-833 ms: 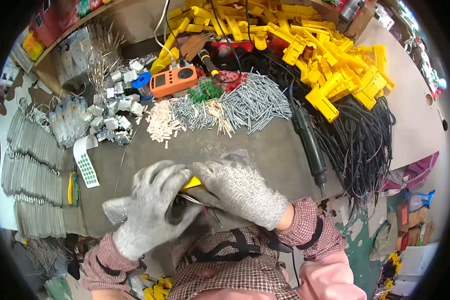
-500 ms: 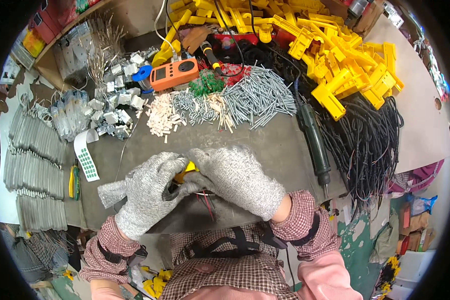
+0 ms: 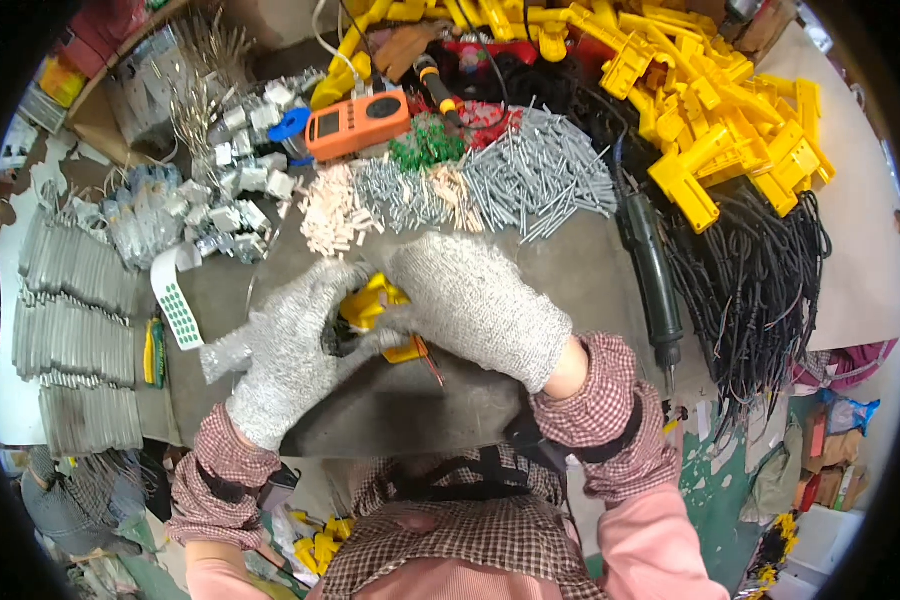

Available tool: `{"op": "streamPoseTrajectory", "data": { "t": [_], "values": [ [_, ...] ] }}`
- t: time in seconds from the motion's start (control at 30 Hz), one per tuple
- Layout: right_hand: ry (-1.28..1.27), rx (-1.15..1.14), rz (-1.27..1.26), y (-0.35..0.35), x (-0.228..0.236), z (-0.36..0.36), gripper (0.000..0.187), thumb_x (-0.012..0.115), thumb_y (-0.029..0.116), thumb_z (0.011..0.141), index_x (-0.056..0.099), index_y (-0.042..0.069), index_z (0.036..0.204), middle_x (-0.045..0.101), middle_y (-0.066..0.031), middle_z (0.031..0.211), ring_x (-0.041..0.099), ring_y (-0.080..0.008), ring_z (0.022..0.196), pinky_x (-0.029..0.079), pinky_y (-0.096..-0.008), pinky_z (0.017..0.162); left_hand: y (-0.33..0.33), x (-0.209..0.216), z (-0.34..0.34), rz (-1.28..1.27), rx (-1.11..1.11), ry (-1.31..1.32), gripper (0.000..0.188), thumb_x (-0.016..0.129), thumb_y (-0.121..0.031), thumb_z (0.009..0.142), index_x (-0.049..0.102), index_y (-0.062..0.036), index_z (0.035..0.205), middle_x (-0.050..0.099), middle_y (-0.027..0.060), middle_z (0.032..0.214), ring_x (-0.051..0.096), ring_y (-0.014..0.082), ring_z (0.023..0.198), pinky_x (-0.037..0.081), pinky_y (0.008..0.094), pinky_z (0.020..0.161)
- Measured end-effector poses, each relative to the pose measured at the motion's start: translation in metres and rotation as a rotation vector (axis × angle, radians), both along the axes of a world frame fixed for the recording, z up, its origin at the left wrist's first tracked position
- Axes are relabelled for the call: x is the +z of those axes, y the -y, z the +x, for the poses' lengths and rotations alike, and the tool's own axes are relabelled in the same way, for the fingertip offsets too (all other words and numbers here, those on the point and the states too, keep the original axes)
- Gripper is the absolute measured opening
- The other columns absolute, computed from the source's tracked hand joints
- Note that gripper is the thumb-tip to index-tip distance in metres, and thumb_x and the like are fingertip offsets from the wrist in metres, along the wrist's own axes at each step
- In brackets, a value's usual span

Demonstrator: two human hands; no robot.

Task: Soldering wires onto a small electronic component inside a yellow plastic housing.

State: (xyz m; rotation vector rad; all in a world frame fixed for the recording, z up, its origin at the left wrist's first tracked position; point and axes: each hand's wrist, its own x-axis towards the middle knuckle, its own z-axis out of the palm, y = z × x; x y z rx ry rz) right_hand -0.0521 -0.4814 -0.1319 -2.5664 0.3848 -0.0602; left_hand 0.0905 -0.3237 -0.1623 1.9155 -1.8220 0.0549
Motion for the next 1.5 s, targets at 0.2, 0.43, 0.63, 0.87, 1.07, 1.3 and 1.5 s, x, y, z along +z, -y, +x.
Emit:
{"op": "streamPoseTrajectory", "data": {
  "t": [0.2, 0.43, 0.63, 0.87, 1.07, 1.3, 1.5],
  "values": [
    [-0.048, 0.043, 0.152, -0.005, 0.005, -0.034, 0.042, 0.07, 0.029, 0.086, 0.062, 0.002, 0.117, 0.068, -0.022, 0.095, 0.068, -0.0411, 0.089, 0.055, -0.0477, 0.079, -0.005, 0.023, 0.001, 0.087, -0.344, -0.3, 0.077, 0.086, -0.05, 0.069, 0.062, -0.0075, 0.129, 0.065, 0.0139, 0.119, 0.061, 0.0341, 0.113, 0.038, 0.0521, 0.11],
    [0.1, 0.2, 0.142, 0.008, -0.035, -0.062, 0.043, 0.062, 0.02, 0.09, 0.058, 0.004, 0.129, 0.057, -0.0162, 0.126, 0.06, -0.0357, 0.111, 0.052, -0.0438, 0.095, -0.009, -0.023, -0.007, 0.285, -0.447, -0.318, 0.049, 0.071, -0.024, 0.079, 0.062, -0.0081, 0.125, 0.062, 0.0169, 0.112, 0.053, 0.0368, 0.12, 0.033, 0.0541, 0.113],
    [0.044, 0.305, 0.037, -0.006, -0.049, -0.068, 0.036, 0.061, 0.015, 0.087, 0.065, 0.007, 0.121, 0.054, -0.0125, 0.131, 0.062, -0.0329, 0.11, 0.054, -0.0409, 0.092, -0.004, -0.039, -0.003, 0.146, -0.579, -0.25, 0.035, 0.071, -0.019, 0.074, 0.068, -0.0116, 0.109, 0.066, 0.0102, 0.1, 0.06, 0.0293, 0.107, 0.041, 0.0522, 0.106],
    [-0.013, -0.027, 0.674, -0.002, -0.048, -0.063, 0.019, 0.059, 0.016, 0.1, 0.063, 0.005, 0.115, 0.065, -0.008, 0.1, 0.064, -0.018, 0.091, 0.052, -0.0322, 0.081, -0.009, -0.024, -0.016, 0.184, -0.676, 0.268, 0.033, 0.063, -0.021, 0.076, 0.072, -0.0129, 0.107, 0.069, 0.0001, 0.094, 0.063, 0.0193, 0.102, 0.053, 0.0419, 0.093],
    [0.072, -0.218, 0.808, -0.017, -0.042, -0.048, 0.018, 0.061, 0.015, 0.099, 0.061, 0.005, 0.113, 0.063, -0.0077, 0.089, 0.061, -0.0149, 0.083, 0.051, -0.0311, 0.076, -0.01, -0.029, -0.012, 0.111, -0.651, 0.086, 0.032, 0.066, -0.019, 0.075, 0.073, -0.0115, 0.106, 0.069, 0.0015, 0.091, 0.065, 0.0225, 0.091, 0.053, 0.0431, 0.089],
    [0.313, -0.312, 0.773, -0.035, -0.071, -0.047, 0.017, 0.062, 0.017, 0.099, 0.059, 0.006, 0.111, 0.061, -0.0094, 0.092, 0.061, -0.0158, 0.085, 0.05, -0.0337, 0.075, -0.016, -0.026, -0.019, -0.058, -0.295, -0.188, 0.028, 0.075, -0.008, 0.078, 0.073, -0.0074, 0.105, 0.069, 0.0068, 0.096, 0.063, 0.0277, 0.088, 0.05, 0.0407, 0.084],
    [0.342, -0.268, 0.854, -0.036, -0.07, -0.046, 0.017, 0.063, 0.019, 0.099, 0.06, 0.006, 0.11, 0.061, -0.0098, 0.094, 0.06, -0.0148, 0.083, 0.049, -0.0319, 0.073, -0.014, -0.028, -0.018, 0.119, 0.067, -0.991, 0.055, 0.062, 0.003, 0.09, 0.043, 0.0014, 0.142, 0.064, 0.0067, 0.109, 0.058, 0.0083, 0.089, 0.049, 0.0231, 0.081]
  ]
}}
